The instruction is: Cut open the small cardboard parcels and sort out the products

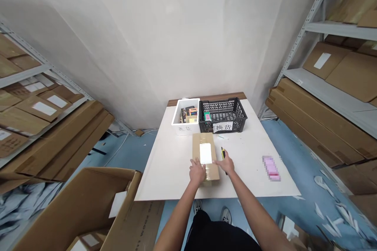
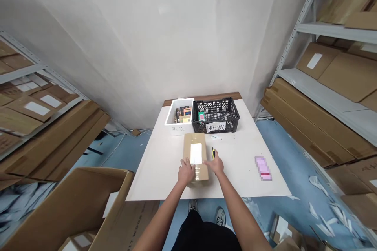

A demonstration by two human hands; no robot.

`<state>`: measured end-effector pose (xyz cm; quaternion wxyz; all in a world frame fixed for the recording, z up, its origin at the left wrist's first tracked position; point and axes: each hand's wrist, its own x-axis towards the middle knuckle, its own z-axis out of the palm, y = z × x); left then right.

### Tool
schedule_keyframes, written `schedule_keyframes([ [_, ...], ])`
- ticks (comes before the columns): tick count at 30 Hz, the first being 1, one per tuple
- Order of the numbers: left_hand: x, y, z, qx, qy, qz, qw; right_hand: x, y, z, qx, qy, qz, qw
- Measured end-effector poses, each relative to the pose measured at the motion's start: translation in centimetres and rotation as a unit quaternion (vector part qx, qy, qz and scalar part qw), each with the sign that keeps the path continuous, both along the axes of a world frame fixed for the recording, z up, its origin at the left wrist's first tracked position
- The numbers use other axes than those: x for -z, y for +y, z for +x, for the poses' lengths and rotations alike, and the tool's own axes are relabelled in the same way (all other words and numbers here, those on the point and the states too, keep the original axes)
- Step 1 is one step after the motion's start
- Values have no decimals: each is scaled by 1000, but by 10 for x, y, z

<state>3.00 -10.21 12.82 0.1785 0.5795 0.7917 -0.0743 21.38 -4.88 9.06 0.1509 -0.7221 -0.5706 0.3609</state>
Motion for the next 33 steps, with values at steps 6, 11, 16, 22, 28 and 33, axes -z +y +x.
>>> schedule_keyframes([
  [6, -22, 2, 31, 103, -47, -19, 993, -59, 69, 28, 42, -76, 108, 990],
  [11, -36, 56, -5, 225, -62, 61, 970, -61, 40, 47, 79, -20, 119, 990],
  [16, -18, 92, -46, 285, -84, 36, 954, -35, -8, 67, 106, 55, 51, 992],
  [22, 7, 82, 0, 138, -26, -2, 990, -25, -40, 102, 90, 59, -18, 994],
  [28, 13, 65, 45, 91, 25, 3, 996, -38, -34, 106, 44, -31, 2, 999],
  [33, 9, 71, 43, 98, 35, -19, 994, -50, -13, 95, 3, -73, 3, 997],
])
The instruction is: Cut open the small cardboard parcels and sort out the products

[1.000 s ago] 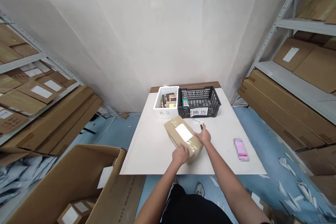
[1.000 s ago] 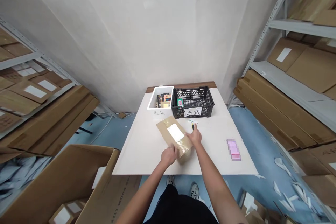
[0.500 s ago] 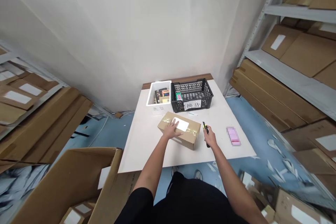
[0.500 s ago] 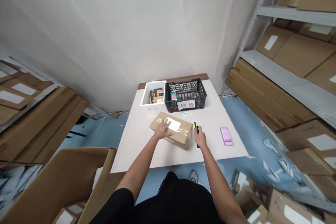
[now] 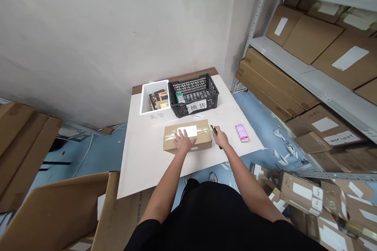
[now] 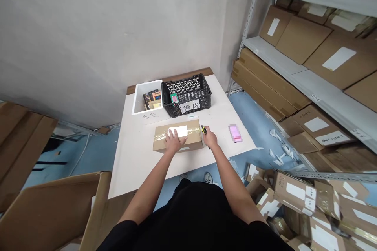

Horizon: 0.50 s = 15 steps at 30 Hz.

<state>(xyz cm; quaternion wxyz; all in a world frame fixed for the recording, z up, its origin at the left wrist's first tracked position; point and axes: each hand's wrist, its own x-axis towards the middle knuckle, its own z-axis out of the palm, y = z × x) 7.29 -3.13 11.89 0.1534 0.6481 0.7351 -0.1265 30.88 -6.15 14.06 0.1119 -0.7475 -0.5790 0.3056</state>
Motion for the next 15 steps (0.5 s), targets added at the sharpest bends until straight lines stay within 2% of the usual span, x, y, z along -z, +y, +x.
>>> schedule_keyframes([
  [8, 10, 5, -1, 6, 4, 0, 1000, -4, 19, -5, -35, -12, -19, 999],
  [15, 12, 9, 0, 3, 12, -18, 1000, -22, 25, -5, -62, -27, -61, 996],
])
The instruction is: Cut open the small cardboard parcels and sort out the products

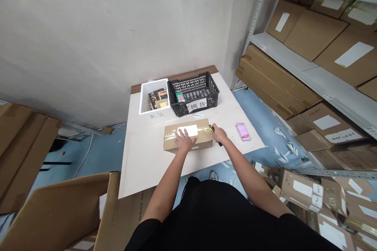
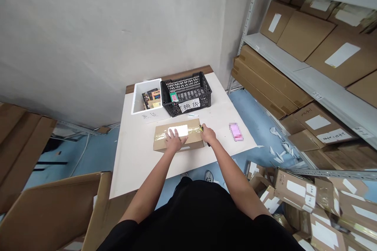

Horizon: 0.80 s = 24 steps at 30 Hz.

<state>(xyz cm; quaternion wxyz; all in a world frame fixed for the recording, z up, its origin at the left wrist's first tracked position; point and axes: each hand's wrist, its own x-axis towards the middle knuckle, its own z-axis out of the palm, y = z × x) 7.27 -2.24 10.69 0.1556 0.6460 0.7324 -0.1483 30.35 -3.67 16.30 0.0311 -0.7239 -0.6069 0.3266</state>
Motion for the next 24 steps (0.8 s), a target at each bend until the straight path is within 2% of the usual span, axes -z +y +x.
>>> schedule_keyframes([
  [4, -3, -1, 2, 3, 1, -2, 1000, -2, -7, -3, 10, 14, -23, 1000],
  [16, -14, -2, 4, -10, -7, -20, 1000, 4, -35, -19, 6, -21, -14, 1000],
  [24, -23, -8, 4, -1, 12, -8, 1000, 10, -45, -12, 6, 1, -18, 1000],
])
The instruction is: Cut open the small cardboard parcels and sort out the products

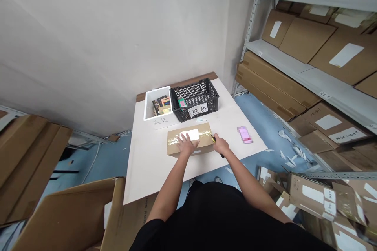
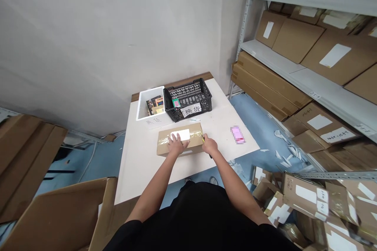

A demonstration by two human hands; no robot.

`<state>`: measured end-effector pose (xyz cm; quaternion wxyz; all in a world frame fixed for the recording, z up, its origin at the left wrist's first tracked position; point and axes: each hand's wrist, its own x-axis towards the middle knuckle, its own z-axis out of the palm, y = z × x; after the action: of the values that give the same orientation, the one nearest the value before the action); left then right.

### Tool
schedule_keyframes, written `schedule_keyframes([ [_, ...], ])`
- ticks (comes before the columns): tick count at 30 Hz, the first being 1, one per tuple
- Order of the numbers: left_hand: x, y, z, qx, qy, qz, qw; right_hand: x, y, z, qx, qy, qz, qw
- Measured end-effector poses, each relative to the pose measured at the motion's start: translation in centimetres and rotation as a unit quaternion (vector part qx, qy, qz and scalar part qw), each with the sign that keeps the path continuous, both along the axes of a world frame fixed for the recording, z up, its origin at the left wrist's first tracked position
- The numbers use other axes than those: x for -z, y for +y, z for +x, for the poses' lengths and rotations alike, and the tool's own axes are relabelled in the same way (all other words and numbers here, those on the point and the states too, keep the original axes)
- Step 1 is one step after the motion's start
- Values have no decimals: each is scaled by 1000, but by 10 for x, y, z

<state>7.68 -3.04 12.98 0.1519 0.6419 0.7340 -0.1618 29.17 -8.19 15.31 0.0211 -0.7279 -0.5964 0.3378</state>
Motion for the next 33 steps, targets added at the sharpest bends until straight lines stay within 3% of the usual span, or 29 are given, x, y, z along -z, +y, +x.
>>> schedule_keyframes([
  [5, -2, -3, -3, 2, -5, 10, 1000, 2, 3, 5, 39, -4, 57, 998],
  [8, -2, -2, -3, 2, -5, 8, 1000, 0, 12, 4, 24, -11, 78, 997],
  [12, -1, 1, -3, -1, -2, -4, 1000, -3, 19, -7, -11, -27, 52, 998],
  [17, 1, 5, -4, -2, -10, -11, 1000, -2, 8, -17, -25, -57, 24, 998],
  [25, 8, 0, 1, 3, -13, 9, 1000, -5, -6, 5, -44, -45, 19, 998],
  [28, 2, 3, -13, 40, -28, 44, 998, 5, -20, 12, 8, -14, 59, 998],
  [31, -8, 13, -47, 81, -72, 83, 991, 26, -34, 9, 112, 44, 100, 988],
  [33, -13, 21, -73, 48, -84, 109, 989, 42, -38, 1, 166, 95, 105, 976],
])
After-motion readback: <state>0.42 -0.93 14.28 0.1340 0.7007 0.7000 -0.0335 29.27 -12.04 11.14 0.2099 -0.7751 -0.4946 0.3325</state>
